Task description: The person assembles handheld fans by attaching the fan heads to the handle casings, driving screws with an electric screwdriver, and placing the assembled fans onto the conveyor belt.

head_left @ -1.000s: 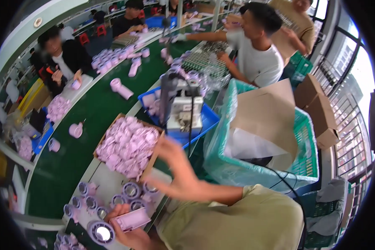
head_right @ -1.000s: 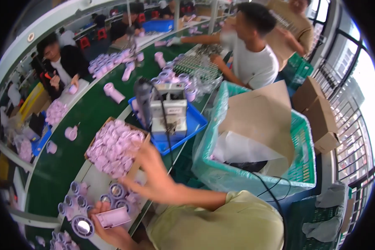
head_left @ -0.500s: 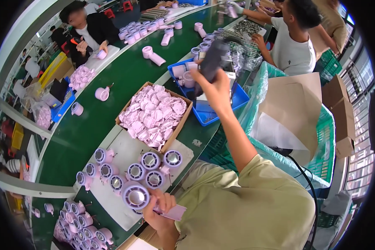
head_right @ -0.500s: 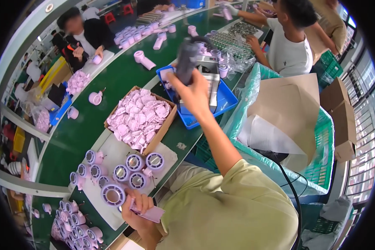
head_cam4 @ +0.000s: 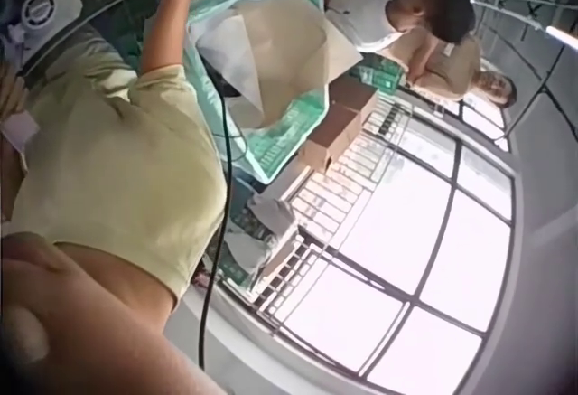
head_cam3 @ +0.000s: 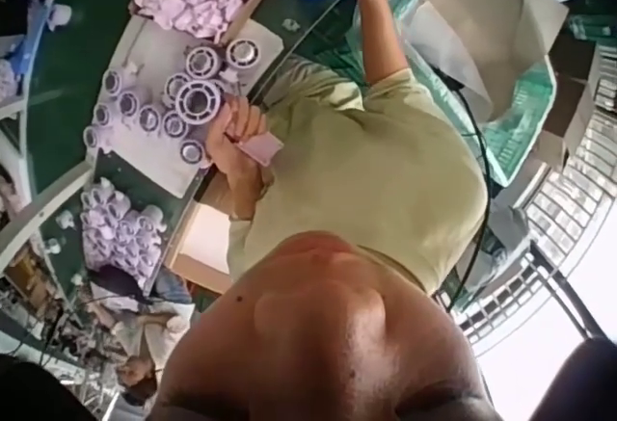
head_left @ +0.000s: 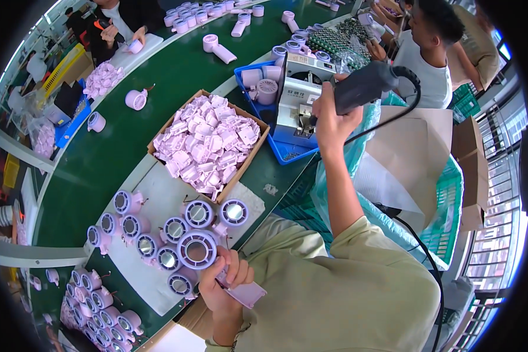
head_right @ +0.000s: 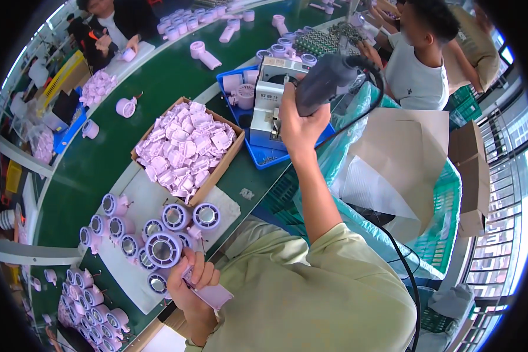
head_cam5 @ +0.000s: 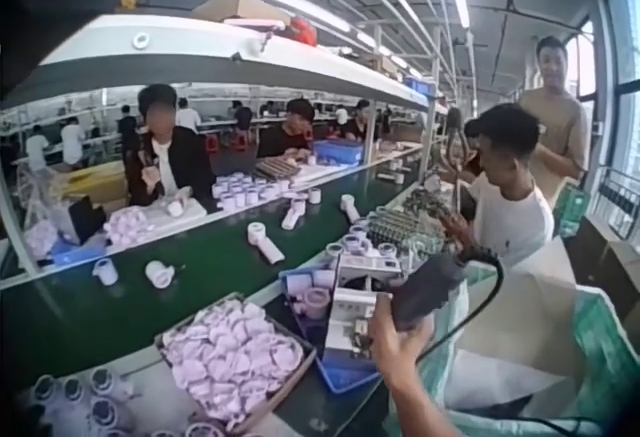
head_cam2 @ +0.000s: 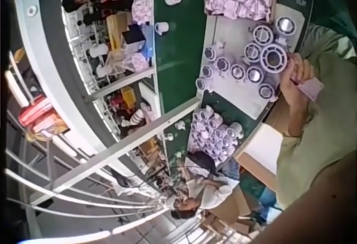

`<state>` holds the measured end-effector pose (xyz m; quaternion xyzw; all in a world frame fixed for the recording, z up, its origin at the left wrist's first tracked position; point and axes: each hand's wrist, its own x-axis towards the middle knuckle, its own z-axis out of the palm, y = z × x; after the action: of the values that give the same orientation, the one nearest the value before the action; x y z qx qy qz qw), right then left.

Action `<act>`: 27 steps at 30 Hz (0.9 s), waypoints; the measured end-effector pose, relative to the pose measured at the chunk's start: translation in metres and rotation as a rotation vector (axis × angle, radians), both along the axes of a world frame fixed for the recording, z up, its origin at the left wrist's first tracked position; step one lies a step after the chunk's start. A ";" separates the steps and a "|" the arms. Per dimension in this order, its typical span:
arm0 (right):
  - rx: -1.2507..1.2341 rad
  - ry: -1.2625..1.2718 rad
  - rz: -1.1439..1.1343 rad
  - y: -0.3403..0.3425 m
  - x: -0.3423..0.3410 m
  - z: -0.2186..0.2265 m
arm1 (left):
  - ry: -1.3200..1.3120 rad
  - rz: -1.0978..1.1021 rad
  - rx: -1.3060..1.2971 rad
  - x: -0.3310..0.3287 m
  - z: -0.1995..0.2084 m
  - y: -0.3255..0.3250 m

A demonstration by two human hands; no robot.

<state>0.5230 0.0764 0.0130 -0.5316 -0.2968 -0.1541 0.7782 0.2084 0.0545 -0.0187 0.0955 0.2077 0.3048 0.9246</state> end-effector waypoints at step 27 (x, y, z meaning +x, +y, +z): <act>0.245 0.203 1.239 -0.047 -0.151 0.031 | 0.056 -0.011 0.024 0.037 -0.005 0.011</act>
<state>0.3716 0.0290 0.0443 -0.1803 -0.4543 0.3427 0.8023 0.2453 0.0658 -0.0235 0.1161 0.2296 0.2994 0.9188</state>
